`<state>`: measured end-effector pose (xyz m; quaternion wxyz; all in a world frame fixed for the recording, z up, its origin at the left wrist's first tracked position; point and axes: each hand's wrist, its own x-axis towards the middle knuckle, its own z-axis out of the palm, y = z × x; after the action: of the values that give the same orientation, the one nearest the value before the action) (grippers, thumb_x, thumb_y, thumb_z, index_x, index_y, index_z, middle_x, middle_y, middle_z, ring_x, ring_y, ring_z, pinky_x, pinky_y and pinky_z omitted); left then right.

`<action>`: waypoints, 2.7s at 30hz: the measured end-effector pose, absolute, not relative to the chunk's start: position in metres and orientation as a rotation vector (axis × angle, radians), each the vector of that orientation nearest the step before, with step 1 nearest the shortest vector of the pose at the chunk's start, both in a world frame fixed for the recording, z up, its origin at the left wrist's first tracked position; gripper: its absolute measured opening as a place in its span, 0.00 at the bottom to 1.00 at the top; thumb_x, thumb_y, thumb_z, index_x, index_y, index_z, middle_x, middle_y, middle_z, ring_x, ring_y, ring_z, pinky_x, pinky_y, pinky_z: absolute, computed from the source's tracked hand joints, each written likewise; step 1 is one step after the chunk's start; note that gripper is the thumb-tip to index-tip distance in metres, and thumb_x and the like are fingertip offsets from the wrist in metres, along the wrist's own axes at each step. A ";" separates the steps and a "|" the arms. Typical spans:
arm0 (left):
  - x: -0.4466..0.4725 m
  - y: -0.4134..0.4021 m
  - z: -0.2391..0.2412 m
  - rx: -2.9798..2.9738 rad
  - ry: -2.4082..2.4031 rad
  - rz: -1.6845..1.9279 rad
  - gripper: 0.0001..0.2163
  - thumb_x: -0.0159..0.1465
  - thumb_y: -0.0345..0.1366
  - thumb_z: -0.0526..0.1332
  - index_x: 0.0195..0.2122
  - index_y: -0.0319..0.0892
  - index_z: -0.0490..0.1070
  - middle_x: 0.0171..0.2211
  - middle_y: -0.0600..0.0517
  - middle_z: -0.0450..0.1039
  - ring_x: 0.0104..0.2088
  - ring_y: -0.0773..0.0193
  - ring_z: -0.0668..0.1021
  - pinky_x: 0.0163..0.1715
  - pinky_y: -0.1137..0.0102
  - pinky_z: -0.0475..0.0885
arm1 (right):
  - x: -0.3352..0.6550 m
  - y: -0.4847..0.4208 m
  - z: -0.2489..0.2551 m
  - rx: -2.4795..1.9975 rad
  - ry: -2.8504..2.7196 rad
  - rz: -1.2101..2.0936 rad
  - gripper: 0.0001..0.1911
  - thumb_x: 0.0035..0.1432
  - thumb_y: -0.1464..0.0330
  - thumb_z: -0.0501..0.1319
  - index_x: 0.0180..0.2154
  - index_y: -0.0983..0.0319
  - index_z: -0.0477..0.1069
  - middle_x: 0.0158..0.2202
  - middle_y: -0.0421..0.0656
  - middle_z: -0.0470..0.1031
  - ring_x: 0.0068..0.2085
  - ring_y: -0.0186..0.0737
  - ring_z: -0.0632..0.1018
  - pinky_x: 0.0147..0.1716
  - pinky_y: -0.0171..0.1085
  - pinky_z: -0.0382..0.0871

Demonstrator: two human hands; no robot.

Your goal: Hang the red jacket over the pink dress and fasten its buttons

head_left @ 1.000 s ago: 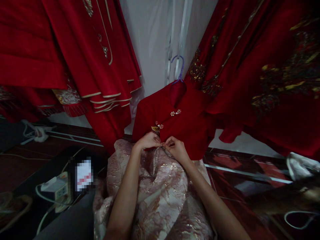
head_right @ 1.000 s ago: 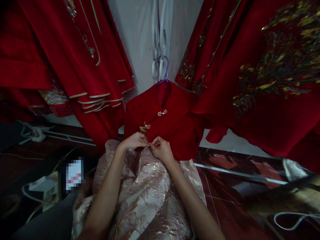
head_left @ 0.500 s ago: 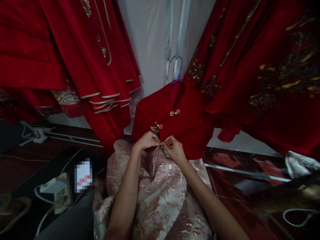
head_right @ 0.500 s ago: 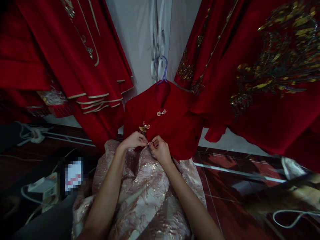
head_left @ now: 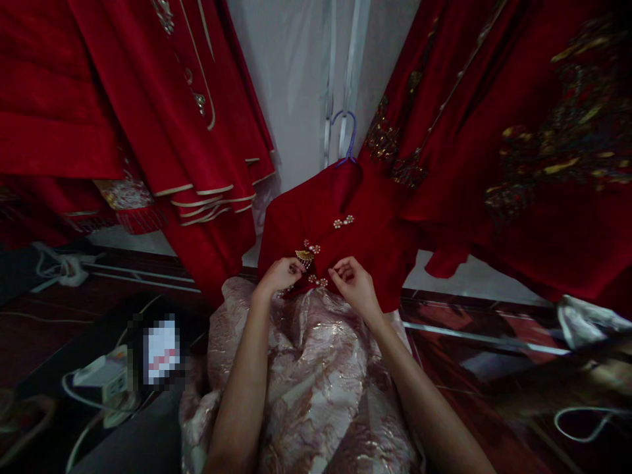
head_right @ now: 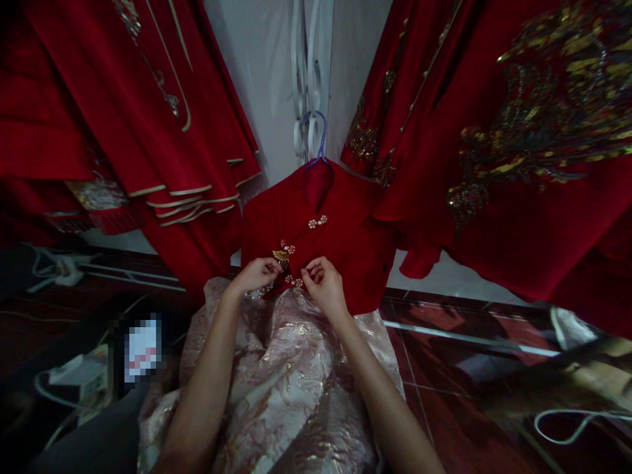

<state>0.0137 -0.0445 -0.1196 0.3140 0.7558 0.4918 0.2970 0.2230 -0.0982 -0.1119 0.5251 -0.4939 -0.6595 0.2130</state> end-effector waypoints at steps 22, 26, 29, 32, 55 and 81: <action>0.039 -0.050 -0.116 2.072 1.165 0.700 0.15 0.47 0.44 0.68 0.28 0.37 0.72 0.24 0.51 0.74 0.26 0.66 0.74 0.26 0.74 0.67 | 0.217 -0.093 -0.139 -1.327 -1.677 0.689 0.09 0.49 0.65 0.62 0.33 0.62 0.68 0.28 0.42 0.73 0.30 0.34 0.74 0.31 0.33 0.69; 0.040 -0.053 -0.113 2.072 1.157 0.747 0.13 0.48 0.42 0.68 0.26 0.37 0.71 0.24 0.50 0.74 0.26 0.66 0.75 0.27 0.74 0.67 | 0.215 -0.092 -0.142 -1.310 -1.645 0.700 0.08 0.49 0.66 0.62 0.33 0.62 0.69 0.28 0.41 0.74 0.30 0.34 0.74 0.31 0.33 0.69; 0.040 -0.054 -0.111 2.047 1.126 0.774 0.13 0.49 0.42 0.68 0.26 0.37 0.71 0.24 0.51 0.74 0.26 0.66 0.75 0.28 0.74 0.68 | 0.216 -0.089 -0.142 -1.287 -1.627 0.725 0.08 0.49 0.67 0.62 0.33 0.62 0.69 0.28 0.41 0.74 0.30 0.34 0.74 0.31 0.34 0.69; 0.040 -0.053 -0.111 1.901 1.096 0.871 0.15 0.47 0.42 0.69 0.31 0.37 0.71 0.28 0.50 0.74 0.28 0.67 0.75 0.30 0.73 0.69 | 0.226 -0.089 -0.134 -1.241 -1.627 0.836 0.10 0.48 0.64 0.63 0.32 0.63 0.68 0.28 0.42 0.73 0.30 0.34 0.74 0.32 0.34 0.69; 0.072 -0.048 -0.106 0.977 0.999 1.390 0.15 0.51 0.42 0.65 0.35 0.36 0.74 0.40 0.45 0.76 0.38 0.65 0.77 0.39 0.71 0.71 | 0.261 -0.106 -0.092 -1.003 -1.898 1.430 0.13 0.50 0.61 0.63 0.34 0.62 0.66 0.28 0.39 0.72 0.29 0.32 0.73 0.31 0.35 0.70; 0.109 -0.023 0.000 2.940 1.093 1.103 0.09 0.63 0.38 0.54 0.37 0.42 0.70 0.43 0.48 0.66 0.47 0.58 0.66 0.56 0.54 0.52 | 0.330 -0.145 -0.037 -1.055 -2.083 1.488 0.13 0.53 0.62 0.62 0.38 0.62 0.68 0.36 0.43 0.75 0.38 0.36 0.75 0.39 0.36 0.69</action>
<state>0.1087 -0.0234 0.0004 -0.0915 0.8806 0.3272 0.3304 0.3297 -0.1453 -0.0371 0.1855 -0.3745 -0.7393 0.5280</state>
